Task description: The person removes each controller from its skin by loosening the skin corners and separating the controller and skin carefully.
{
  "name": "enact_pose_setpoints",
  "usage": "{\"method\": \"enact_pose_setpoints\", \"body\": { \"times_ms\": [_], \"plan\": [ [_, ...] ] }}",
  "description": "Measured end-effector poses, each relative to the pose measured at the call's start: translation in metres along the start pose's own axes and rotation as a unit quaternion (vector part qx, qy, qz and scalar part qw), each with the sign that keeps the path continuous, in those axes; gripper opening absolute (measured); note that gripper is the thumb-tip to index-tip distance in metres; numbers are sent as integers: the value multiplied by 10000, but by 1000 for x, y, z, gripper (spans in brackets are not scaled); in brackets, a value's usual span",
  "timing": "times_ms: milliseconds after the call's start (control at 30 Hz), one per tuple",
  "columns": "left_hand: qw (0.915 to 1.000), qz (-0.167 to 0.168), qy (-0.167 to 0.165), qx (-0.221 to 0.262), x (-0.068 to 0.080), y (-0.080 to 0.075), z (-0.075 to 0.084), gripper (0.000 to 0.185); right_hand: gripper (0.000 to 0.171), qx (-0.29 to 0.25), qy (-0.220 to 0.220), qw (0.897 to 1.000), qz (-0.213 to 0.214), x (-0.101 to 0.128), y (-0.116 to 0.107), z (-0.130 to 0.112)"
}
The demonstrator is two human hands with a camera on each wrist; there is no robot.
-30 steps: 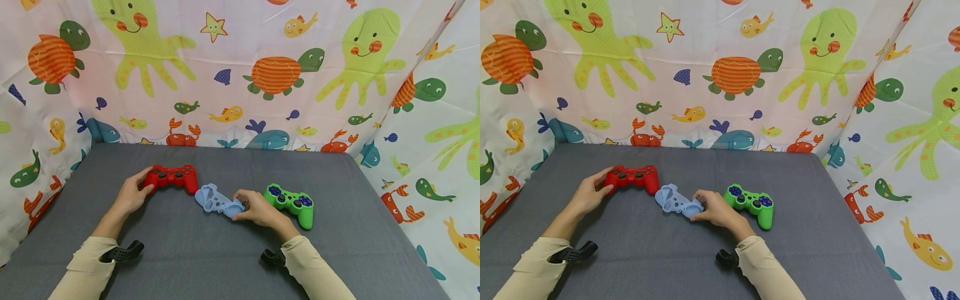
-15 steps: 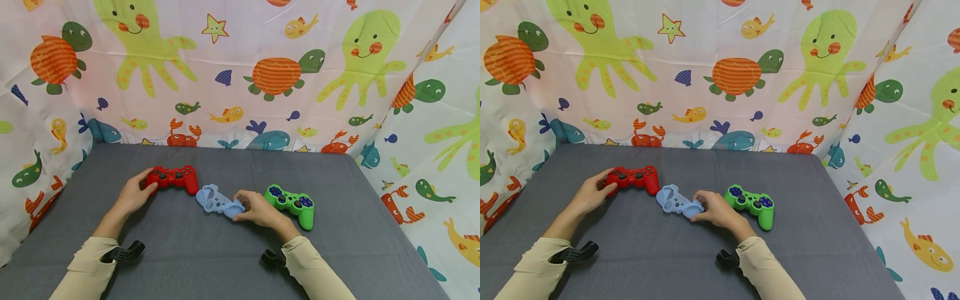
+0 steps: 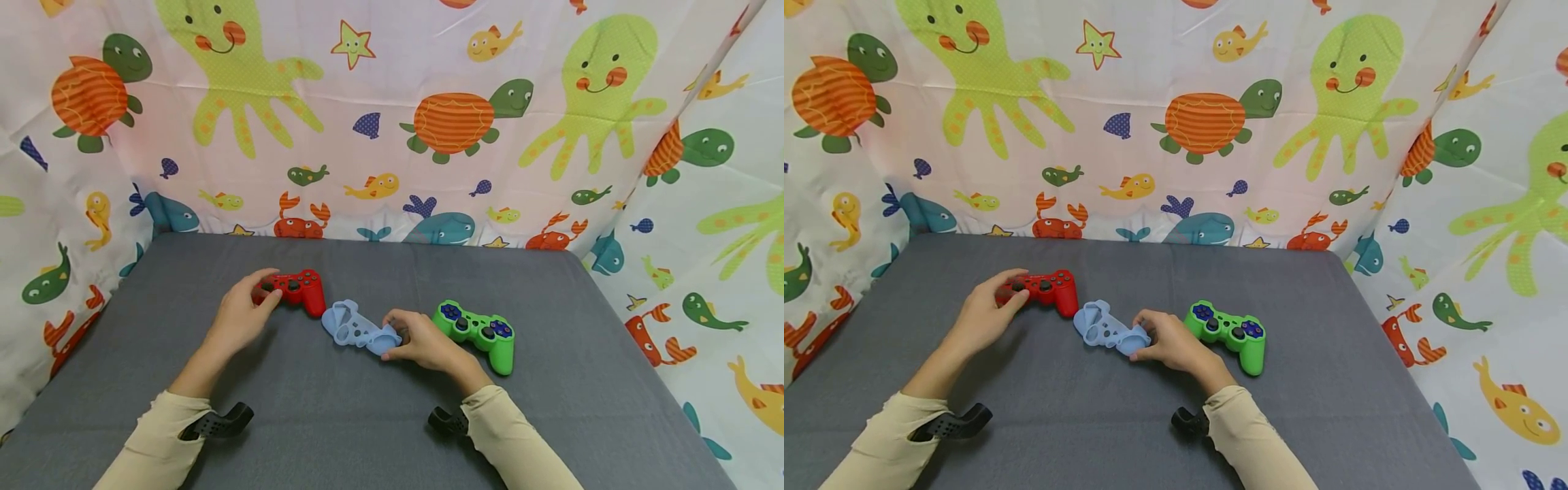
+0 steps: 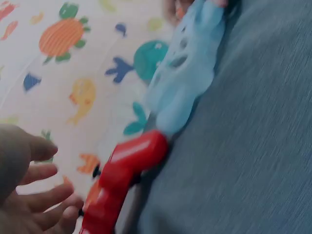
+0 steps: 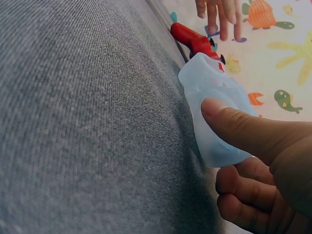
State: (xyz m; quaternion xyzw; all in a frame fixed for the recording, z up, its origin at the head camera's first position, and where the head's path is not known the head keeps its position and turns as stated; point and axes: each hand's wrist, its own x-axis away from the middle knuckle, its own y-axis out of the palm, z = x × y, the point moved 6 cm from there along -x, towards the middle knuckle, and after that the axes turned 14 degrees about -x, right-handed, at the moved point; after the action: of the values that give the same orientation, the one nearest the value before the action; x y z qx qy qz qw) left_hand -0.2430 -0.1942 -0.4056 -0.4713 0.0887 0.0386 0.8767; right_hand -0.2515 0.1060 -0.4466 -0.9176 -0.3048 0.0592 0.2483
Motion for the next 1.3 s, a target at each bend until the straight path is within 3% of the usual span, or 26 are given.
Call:
{"method": "enact_pose_setpoints", "body": {
  "times_ms": [233, 400, 900, 1100, 1300],
  "plan": [
    [9904, -1122, 798, 134, 12, 42, 27, 47, 43, 35, -63, 10000, -26, -1, 0, -2],
    [9814, -1570, 1107, 43, 19, 62, 32, 54, 42, 34, -156, 9998, -85, -2, 1, -3],
    [9734, -1803, 1318, 515, 24, 75, 42, 53, 34, 275, -391, 9987, -169, 1, 0, -6],
    [9732, -1957, 1093, 507, 24, 78, 42, 58, 36, 389, -546, 9976, -155, 2, 0, -8],
    [9773, -1740, 800, 907, 20, 77, 39, 52, 38, 445, -599, 9972, 74, 1, 3, -7]
  ]
}}
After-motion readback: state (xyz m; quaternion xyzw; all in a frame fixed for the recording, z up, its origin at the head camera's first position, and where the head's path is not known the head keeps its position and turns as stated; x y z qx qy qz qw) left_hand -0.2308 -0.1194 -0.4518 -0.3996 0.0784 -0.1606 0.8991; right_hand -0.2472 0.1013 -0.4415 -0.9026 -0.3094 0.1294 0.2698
